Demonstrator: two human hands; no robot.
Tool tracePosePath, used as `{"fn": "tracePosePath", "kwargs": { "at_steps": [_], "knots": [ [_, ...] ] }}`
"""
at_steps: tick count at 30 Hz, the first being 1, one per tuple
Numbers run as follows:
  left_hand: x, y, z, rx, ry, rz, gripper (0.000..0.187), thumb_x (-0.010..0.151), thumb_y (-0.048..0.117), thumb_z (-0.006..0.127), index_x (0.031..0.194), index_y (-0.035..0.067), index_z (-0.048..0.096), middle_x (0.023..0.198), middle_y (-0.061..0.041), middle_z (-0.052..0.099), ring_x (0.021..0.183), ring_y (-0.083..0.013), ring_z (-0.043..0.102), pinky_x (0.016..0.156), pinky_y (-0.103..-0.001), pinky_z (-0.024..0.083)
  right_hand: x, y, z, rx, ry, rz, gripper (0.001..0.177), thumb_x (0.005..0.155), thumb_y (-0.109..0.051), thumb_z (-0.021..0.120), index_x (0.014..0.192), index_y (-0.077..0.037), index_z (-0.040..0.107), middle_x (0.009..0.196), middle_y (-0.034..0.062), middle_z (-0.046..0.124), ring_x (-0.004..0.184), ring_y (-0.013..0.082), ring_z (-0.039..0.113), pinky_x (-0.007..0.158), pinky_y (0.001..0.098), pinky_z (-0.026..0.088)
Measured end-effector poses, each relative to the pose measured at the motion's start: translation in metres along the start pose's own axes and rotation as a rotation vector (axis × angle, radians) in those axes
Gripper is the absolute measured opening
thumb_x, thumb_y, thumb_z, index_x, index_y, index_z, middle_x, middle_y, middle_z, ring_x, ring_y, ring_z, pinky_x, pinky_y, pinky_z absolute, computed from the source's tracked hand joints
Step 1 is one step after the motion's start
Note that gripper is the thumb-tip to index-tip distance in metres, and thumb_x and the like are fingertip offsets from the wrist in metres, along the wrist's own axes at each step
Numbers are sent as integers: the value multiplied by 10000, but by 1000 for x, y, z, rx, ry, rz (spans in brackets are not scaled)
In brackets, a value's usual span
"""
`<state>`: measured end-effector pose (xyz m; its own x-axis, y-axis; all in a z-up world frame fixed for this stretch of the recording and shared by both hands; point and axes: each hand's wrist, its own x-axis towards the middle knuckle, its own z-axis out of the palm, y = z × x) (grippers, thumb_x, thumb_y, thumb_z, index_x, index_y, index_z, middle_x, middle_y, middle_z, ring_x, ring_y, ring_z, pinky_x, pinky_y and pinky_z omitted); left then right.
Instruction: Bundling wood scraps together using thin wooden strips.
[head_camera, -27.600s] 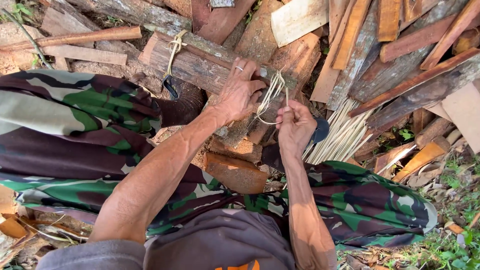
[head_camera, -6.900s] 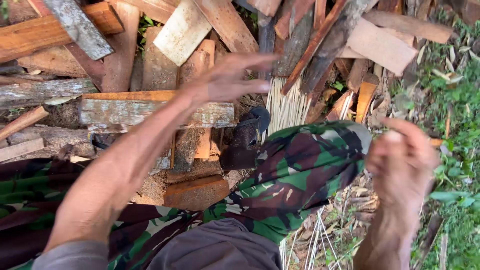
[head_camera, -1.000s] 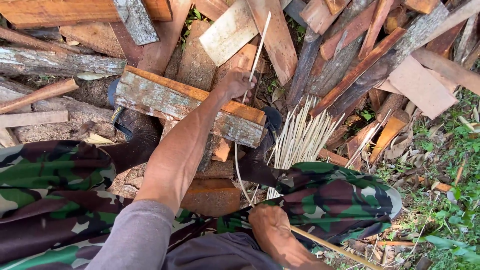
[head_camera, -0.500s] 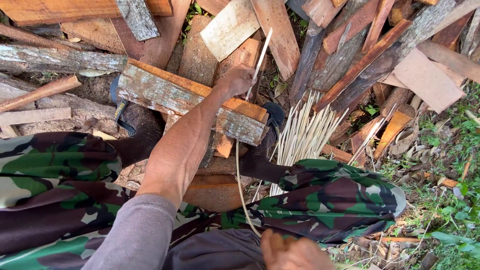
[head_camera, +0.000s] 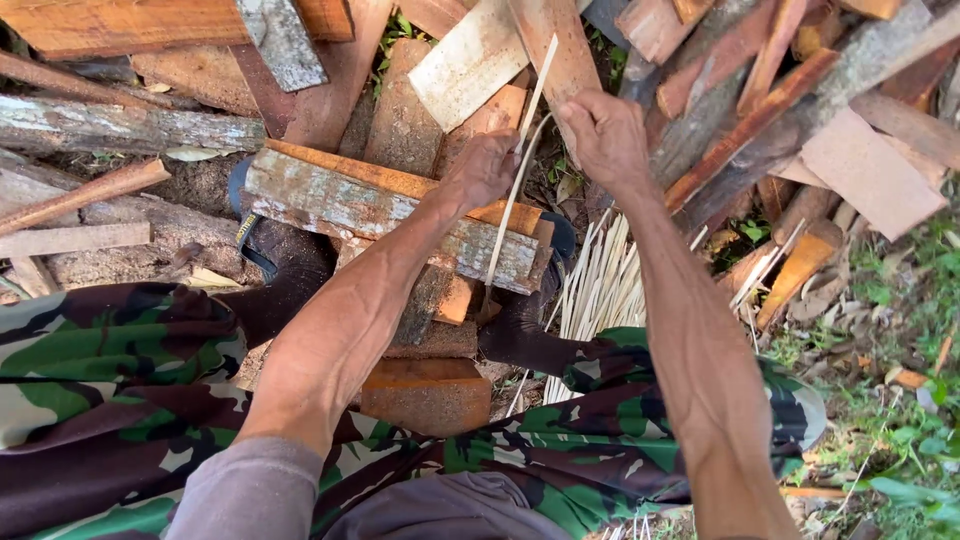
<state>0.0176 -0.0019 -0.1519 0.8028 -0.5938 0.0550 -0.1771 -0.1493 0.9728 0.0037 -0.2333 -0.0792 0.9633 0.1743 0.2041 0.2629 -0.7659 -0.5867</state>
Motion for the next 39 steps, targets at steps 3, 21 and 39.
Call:
{"fn": "tracePosePath", "kwargs": {
  "at_steps": [3, 21, 39],
  "knots": [
    [-10, 30, -16, 15, -15, -47, 312, 934, -124, 511, 1136, 14, 705, 1064, -210, 735, 1138, -364, 680, 1030, -525, 519, -10, 10, 32, 163, -19, 165, 331, 1108, -199, 679, 796, -96, 644, 560, 17, 514, 550, 154, 481, 635, 310, 432],
    [-24, 46, -15, 46, -193, -220, 498, 1084, 434, 449, 1469, 117, 430, 1456, -263, 539, 1341, -527, 484, 1111, -752, 303, -58, -53, -20, 78, 530, -7, 127, 1066, -70, 636, 1013, -27, 744, 697, 173, 603, 618, 188, 517, 565, 366, 407],
    [-46, 84, -51, 179, -241, -142, 398, 1036, 390, 400, 1310, 135, 537, 1277, -272, 645, 1196, -521, 590, 1047, -671, 420, -35, 3, 68, 258, 305, 235, 217, 1075, -229, 650, 923, -118, 756, 747, 73, 676, 755, 117, 583, 680, 335, 470]
  ]
}}
